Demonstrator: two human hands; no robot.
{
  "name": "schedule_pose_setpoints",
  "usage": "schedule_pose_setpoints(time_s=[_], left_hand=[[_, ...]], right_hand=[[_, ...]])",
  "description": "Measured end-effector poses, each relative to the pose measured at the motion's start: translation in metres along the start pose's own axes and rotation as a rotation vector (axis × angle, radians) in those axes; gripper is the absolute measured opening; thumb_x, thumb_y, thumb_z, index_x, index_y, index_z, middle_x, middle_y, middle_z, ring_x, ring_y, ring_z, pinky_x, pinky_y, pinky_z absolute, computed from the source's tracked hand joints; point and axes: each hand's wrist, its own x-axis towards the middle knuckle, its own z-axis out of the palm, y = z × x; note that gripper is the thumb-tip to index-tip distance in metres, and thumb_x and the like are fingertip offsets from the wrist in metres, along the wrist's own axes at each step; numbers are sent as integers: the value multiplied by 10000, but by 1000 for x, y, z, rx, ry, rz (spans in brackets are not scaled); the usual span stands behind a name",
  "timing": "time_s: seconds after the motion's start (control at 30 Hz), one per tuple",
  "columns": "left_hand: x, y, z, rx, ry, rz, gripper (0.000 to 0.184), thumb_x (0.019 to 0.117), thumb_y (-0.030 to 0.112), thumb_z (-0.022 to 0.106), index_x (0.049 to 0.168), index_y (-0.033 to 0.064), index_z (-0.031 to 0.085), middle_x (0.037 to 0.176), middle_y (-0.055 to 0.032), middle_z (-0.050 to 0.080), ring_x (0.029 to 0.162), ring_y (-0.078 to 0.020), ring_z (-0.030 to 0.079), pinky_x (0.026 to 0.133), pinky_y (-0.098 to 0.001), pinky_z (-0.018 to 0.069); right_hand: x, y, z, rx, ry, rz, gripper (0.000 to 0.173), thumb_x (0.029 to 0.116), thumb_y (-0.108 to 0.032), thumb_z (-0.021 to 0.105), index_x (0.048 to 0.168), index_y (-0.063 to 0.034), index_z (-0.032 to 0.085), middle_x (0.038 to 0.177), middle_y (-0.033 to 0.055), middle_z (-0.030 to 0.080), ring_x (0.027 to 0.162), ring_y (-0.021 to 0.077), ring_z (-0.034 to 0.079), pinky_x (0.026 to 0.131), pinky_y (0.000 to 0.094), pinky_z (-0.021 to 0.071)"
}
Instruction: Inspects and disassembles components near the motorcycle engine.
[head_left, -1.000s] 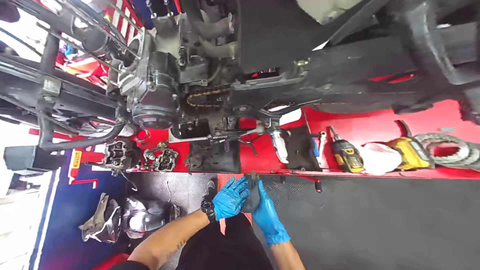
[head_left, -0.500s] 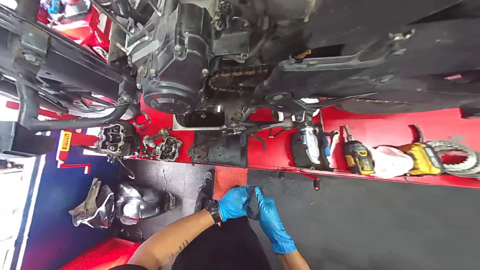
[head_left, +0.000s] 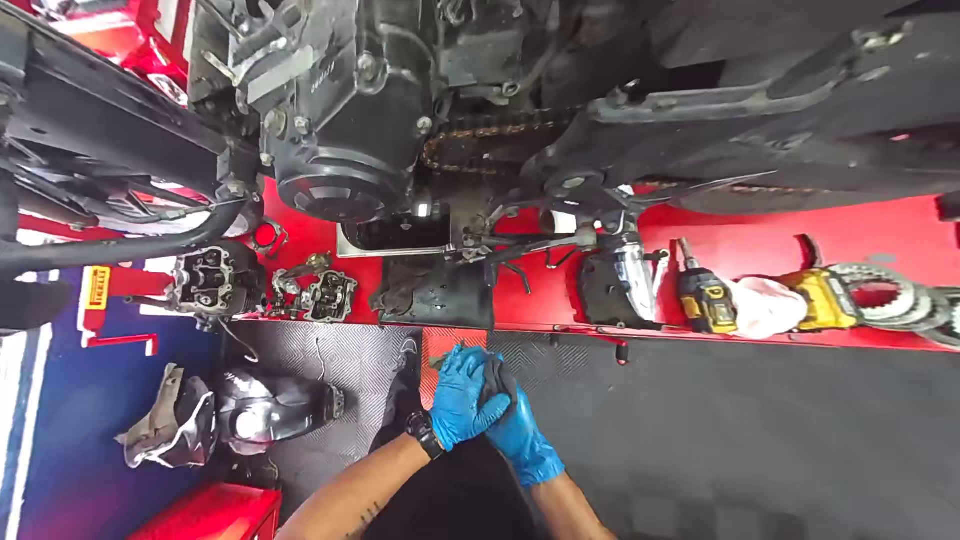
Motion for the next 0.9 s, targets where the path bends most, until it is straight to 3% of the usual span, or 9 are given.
schedule_pose_setpoints(time_s=[0.1,0.27,0.37,0.43,0.53,0.6,0.67,0.77,0.9], left_hand=[[7,-4,0,97,164,68,585,1000,476,364,965,50,763,1097,-149,749,1136,-325,672,1126,-508,405],[12,-28,2,105,257,104,507,1000,382,375,812,81,736,871,-106,743,890,-271,698,912,-446,520],[13,-36,0,79,276,10,527,1012,368,376,812,45,742,858,-135,747,863,-292,716,855,-463,552],[15,-35,-4,19,300,-109,522,1011,345,390,825,10,744,838,-158,740,848,-303,725,812,-477,572],[19,-37,-17,-329,328,-494,503,1044,290,385,870,-47,716,818,-160,720,828,-248,719,803,-474,584],[21,-50,-37,-626,282,-785,521,1110,281,297,1080,-66,685,968,-159,715,937,-198,694,904,-421,575],[11,-57,-58,-884,180,-903,495,1127,277,257,1306,-25,606,1159,-146,690,1070,-177,658,979,-385,543],[-6,-18,-71,-1611,82,-954,474,1112,337,198,1130,160,637,1008,-22,736,959,-125,704,852,-345,597],[-7,31,-73,-1907,74,-885,565,1005,665,389,1116,188,673,1004,5,749,986,-94,710,870,-286,589]], right_hand=[[3,10,1,-13,-28,-44,460,1118,-417,214,1206,-186,601,1085,-13,709,1044,97,673,898,333,581],[6,27,0,-365,-43,-222,295,1092,-139,400,1364,-72,494,1192,57,643,1137,125,632,981,337,553],[13,32,5,-396,-50,-178,365,1118,-184,338,1456,-78,425,1290,69,617,1205,134,609,1031,348,534],[16,32,5,-330,-103,-97,487,1128,-403,227,1489,-122,392,1339,39,603,1247,123,579,1064,357,500],[17,22,-4,-714,-244,-160,825,1037,-671,320,1400,46,509,1309,111,669,1232,167,636,1091,371,522],[11,12,-2,-1118,-240,-420,613,1083,-504,386,1222,0,704,1174,75,743,1101,104,694,987,324,565],[5,7,6,-1469,-186,-702,590,1044,-535,476,1345,-64,665,1356,73,677,1265,143,631,1066,382,527],[22,19,18,-1800,-215,-874,886,960,-734,430,1520,-49,474,1567,144,484,1491,312,403,1235,626,232],[30,46,50,-1592,51,-999,765,1022,-644,345,1311,-7,656,1163,127,750,1134,234,701,1143,492,427]])
